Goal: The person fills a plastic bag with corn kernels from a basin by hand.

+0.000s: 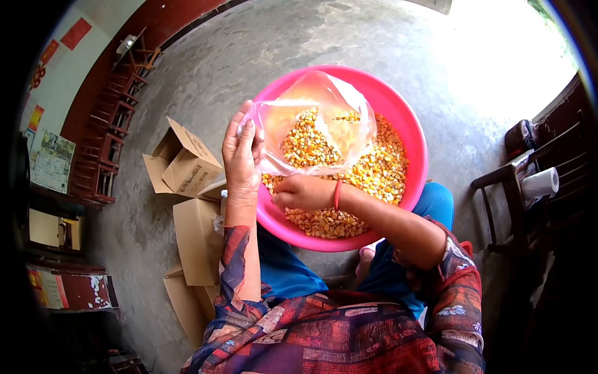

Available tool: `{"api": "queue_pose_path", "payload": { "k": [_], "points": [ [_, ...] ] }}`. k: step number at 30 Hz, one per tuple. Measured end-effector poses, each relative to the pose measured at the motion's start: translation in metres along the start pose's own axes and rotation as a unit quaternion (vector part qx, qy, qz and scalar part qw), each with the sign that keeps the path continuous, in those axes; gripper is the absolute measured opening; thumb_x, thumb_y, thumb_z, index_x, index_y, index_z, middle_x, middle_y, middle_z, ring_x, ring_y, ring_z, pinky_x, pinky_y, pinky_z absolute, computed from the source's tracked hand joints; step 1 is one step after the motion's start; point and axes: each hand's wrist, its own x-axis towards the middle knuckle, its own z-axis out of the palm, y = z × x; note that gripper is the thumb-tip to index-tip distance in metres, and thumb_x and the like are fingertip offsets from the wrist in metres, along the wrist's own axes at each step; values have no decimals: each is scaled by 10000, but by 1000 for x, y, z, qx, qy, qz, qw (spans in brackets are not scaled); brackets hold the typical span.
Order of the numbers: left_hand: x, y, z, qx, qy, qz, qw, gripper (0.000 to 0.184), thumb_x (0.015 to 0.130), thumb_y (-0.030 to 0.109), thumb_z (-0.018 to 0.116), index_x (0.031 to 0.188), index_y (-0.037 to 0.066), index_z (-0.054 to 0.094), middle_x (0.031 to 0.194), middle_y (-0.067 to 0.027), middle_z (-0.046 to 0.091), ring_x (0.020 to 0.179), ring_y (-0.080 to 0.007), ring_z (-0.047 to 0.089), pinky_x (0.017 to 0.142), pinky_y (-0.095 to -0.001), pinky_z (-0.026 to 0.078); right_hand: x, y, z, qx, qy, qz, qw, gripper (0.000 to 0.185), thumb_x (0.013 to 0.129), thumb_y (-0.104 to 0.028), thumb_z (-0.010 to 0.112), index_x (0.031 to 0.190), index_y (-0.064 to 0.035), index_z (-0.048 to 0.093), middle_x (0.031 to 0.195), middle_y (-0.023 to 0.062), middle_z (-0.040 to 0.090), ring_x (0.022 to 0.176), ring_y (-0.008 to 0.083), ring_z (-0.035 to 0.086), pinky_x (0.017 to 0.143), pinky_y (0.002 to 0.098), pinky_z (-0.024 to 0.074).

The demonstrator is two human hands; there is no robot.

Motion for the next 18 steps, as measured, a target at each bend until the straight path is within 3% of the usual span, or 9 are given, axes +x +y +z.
{"api": "queue_pose_path", "payload": {
  "k": [1,3,5,7,8,9,13,16,18],
  "points": [
    [0,1,2,-6,-7,12,1000,228,922,165,525,1099,53,613,676,35,490,480,-2,326,408,-161,260,-2,-25,-9,141,-13,173,975,268,925,-264,477,830,-32,574,648,31,531,499,114,467,448,286,402],
    [0,0,1,14,-7,27,1000,239,914,133,524,1126,52,600,691,43,500,506,2,335,428,-141,267,-4,-26,-16,333,18,279,901,261,935,-272,459,846,-59,580,646,-5,496,438,58,398,382,212,309],
    [1,-6,-3,34,-7,41,999,259,907,102,523,1153,51,588,707,51,509,533,7,344,448,-120,273,-7,-32,-22,364,-23,260,894,270,936,-280,460,829,-65,584,625,-13,490,421,49,374,370,208,283],
    [2,-9,-5,236,-16,142,961,288,869,63,547,1153,49,589,769,32,505,609,-25,389,543,-150,345,-8,-30,-23,393,-64,241,885,280,937,-288,461,811,-71,588,603,-21,484,404,40,351,359,205,258],
    [3,-10,-4,333,-10,215,918,316,838,28,565,1153,46,589,800,22,494,658,-44,416,601,-171,386,-9,-24,-19,328,-100,233,910,300,938,-301,464,789,-74,589,572,-34,464,404,38,344,362,202,251],
    [1,-8,1,333,-9,215,918,316,838,28,565,1153,46,589,800,22,494,658,-44,416,601,-171,386,-8,-20,-16,260,-136,223,930,320,939,-315,466,767,-76,590,541,-46,443,403,36,338,365,200,243],
    [-2,-9,4,391,21,232,890,505,712,-118,542,1189,50,564,848,-6,438,747,-86,447,662,-202,429,-10,-27,-20,260,-178,214,925,333,952,-312,464,755,-70,582,544,-67,429,441,21,336,398,185,245],
    [-3,-6,5,376,20,243,894,597,666,-134,471,1229,57,535,908,-32,455,792,-123,474,706,-220,444,-15,-39,-34,311,-120,197,922,313,936,-311,495,747,-77,583,509,-77,380,412,21,316,378,193,221],
    [-3,-5,5,416,21,299,859,668,620,-135,417,1251,61,518,957,-55,467,822,-158,500,746,-240,451,-20,-50,-47,374,-35,145,915,277,938,-278,493,778,-66,572,518,-82,346,418,15,297,376,183,196]
  ]
}}
